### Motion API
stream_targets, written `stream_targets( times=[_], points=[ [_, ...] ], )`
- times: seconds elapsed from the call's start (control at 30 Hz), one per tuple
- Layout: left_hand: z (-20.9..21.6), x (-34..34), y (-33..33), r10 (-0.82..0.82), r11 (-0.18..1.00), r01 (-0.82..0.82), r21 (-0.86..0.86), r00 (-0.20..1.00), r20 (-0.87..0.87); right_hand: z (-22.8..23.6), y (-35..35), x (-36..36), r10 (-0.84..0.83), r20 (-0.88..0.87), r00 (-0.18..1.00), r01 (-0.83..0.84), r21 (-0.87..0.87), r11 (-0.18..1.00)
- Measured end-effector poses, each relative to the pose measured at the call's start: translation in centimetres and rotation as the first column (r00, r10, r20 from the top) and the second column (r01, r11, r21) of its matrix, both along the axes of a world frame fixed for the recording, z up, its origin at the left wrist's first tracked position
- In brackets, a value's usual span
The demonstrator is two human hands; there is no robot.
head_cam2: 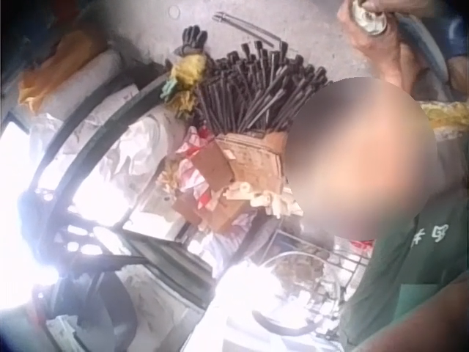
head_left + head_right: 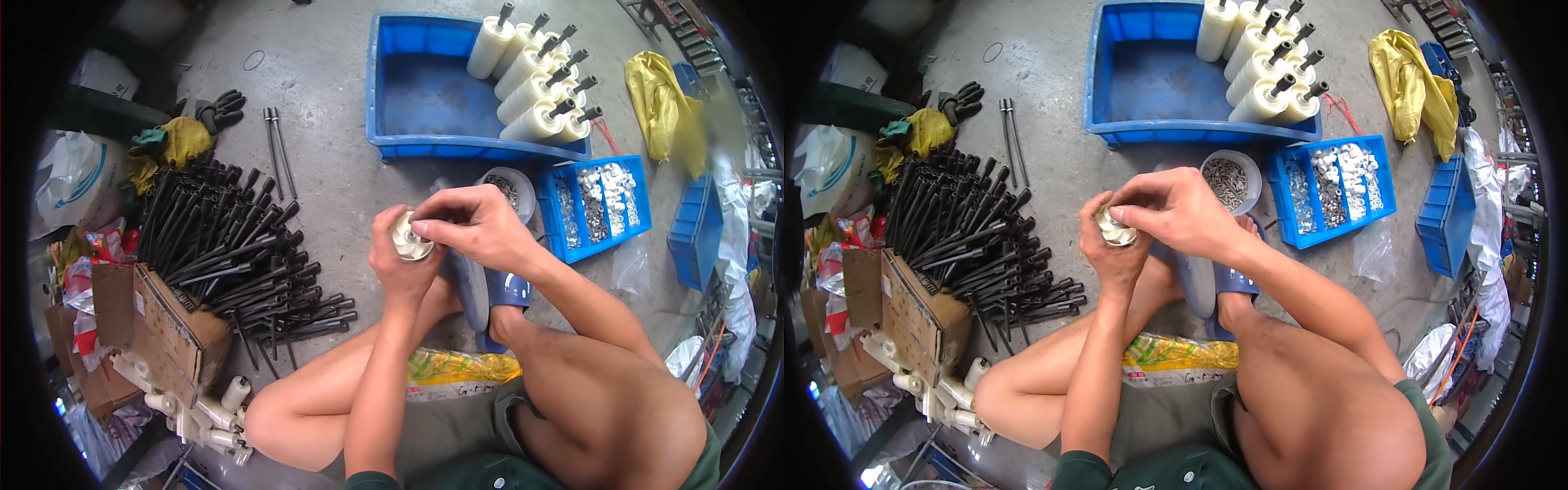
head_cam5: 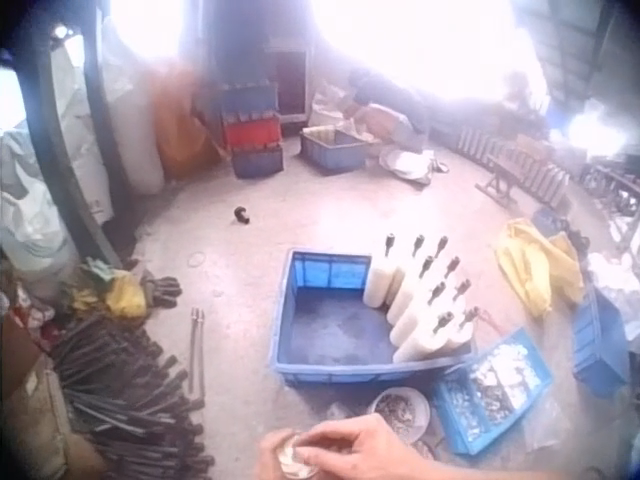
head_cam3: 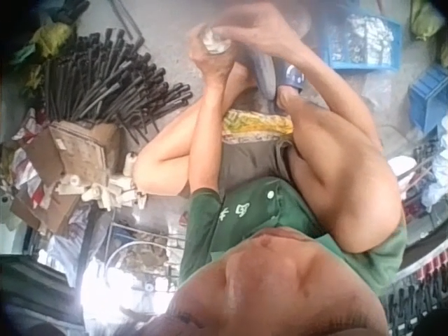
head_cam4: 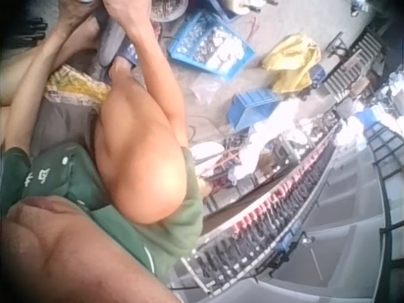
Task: The person assembles components by placing a white ring into a cylindrical piece, then inserting a small metal screw-like part into the assembly.
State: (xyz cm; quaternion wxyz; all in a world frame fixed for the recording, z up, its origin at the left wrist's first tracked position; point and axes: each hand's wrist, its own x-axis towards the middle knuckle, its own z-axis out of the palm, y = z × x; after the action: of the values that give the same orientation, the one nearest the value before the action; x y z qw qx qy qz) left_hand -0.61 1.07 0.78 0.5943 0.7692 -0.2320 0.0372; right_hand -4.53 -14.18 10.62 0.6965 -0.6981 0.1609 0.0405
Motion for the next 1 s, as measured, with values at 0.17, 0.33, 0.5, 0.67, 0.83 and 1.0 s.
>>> stream_targets(
  times=[0.17,0.33,0.5,0.67,0.83,1.0],
  points=[
    [0.1,-0.4,-1.4,-0.001,0.999,0.002,-0.040,1.000,0.017,0.1,-2.0,1.1,0.194,0.026,0.981,-0.187,-0.160,0.969],
    [-0.2,0.0,-0.9,-0.019,1.000,0.020,0.001,0.999,-0.033,0.3,-3.1,2.1,0.254,0.044,0.966,-0.204,-0.470,0.859],
    [-1.4,-0.5,-2.1,-0.024,0.999,0.023,-0.029,0.999,-0.033,-1.1,-2.0,0.6,-0.003,-0.037,0.999,-0.006,-0.232,0.973],
    [-1.6,-0.9,-2.1,-0.004,0.999,0.004,-0.035,1.000,0.021,-1.1,-1.5,-2.5,-0.137,0.212,0.968,0.204,-0.337,0.919],
    [-0.9,-0.7,-1.2,-0.023,0.998,0.025,-0.054,0.999,0.027,-6.0,-13.8,-10.2,-0.748,0.182,0.638,0.685,-0.578,0.444],
    [-1.5,-1.2,-2.0,-0.043,0.995,0.040,-0.089,0.999,-0.031,-13.3,-24.4,-20.8,-0.547,-0.027,0.836,0.007,-0.998,0.061]
  ],
)
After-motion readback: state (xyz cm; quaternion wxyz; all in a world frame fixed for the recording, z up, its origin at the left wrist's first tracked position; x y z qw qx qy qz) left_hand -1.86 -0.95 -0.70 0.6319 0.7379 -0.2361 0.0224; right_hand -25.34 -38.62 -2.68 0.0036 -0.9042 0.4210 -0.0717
